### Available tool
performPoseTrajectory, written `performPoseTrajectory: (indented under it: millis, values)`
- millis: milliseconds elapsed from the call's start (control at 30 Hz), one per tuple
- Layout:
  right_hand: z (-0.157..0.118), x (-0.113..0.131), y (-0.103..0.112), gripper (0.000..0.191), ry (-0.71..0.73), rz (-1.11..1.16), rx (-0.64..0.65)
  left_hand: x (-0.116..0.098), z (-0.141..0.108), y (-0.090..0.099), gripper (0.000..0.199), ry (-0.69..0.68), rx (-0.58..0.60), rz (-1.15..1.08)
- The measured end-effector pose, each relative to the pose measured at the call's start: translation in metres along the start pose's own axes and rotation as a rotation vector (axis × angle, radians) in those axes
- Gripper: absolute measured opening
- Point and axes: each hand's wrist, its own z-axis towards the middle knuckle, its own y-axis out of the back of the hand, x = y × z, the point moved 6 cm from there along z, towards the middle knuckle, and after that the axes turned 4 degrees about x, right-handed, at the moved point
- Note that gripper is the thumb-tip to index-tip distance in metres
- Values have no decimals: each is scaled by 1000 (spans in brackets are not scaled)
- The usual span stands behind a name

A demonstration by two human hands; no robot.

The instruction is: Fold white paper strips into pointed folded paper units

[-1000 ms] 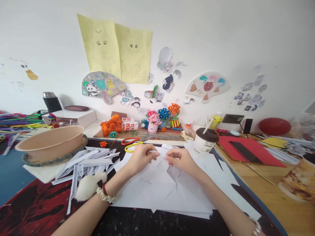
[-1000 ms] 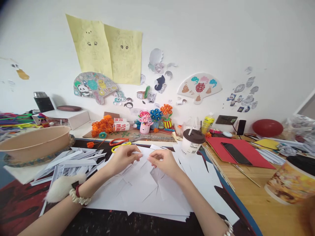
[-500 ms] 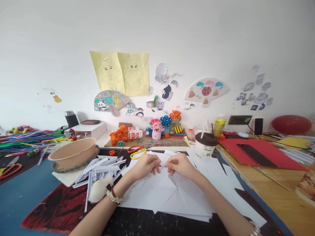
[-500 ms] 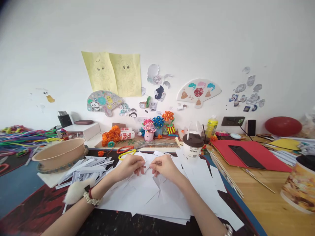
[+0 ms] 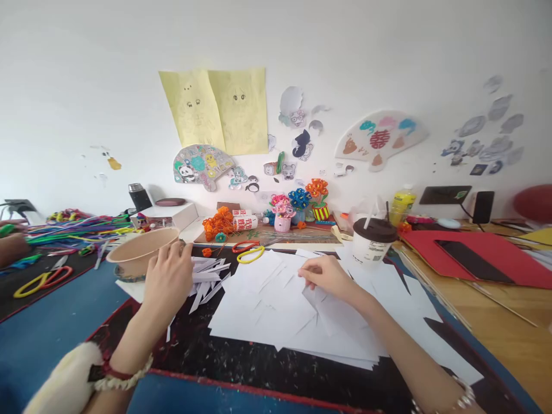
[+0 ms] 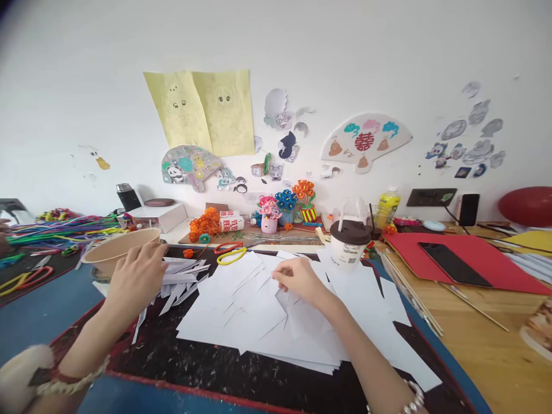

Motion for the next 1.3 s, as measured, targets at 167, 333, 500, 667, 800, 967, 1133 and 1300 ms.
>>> performPoseTrajectory:
  millis: [167, 333, 500, 667, 800, 967, 1133, 1300]
  values:
    - [-8, 4, -14, 20, 11, -137, 170, -82, -8, -2, 22, -210, 196, -258]
    - [-7, 1, -13, 16, 11, -166, 177, -177, -9, -16, 13, -466, 467, -634]
    - [3, 2, 3, 21, 26, -123, -7, -188, 12, -40, 15, -407, 475, -826]
    - [0, 3, 13, 30, -37, 143, -92, -172, 25, -43, 29, -266, 381, -1062]
    - [2, 11, -1, 35, -72, 229, 76, -164, 26, -47, 33, -131, 292, -1225]
    - [15, 30, -5, 35, -101, 231, -68, -151, 28, -54, 22, 4, 190, -1397]
    - [28, 47, -25, 36, -89, 481, -137, -136, 37, -60, 30, 43, 136, -1531]
    - [33, 30, -32, 36, -74, 514, -307, -125, 41, -70, 20, 108, 51, -1526]
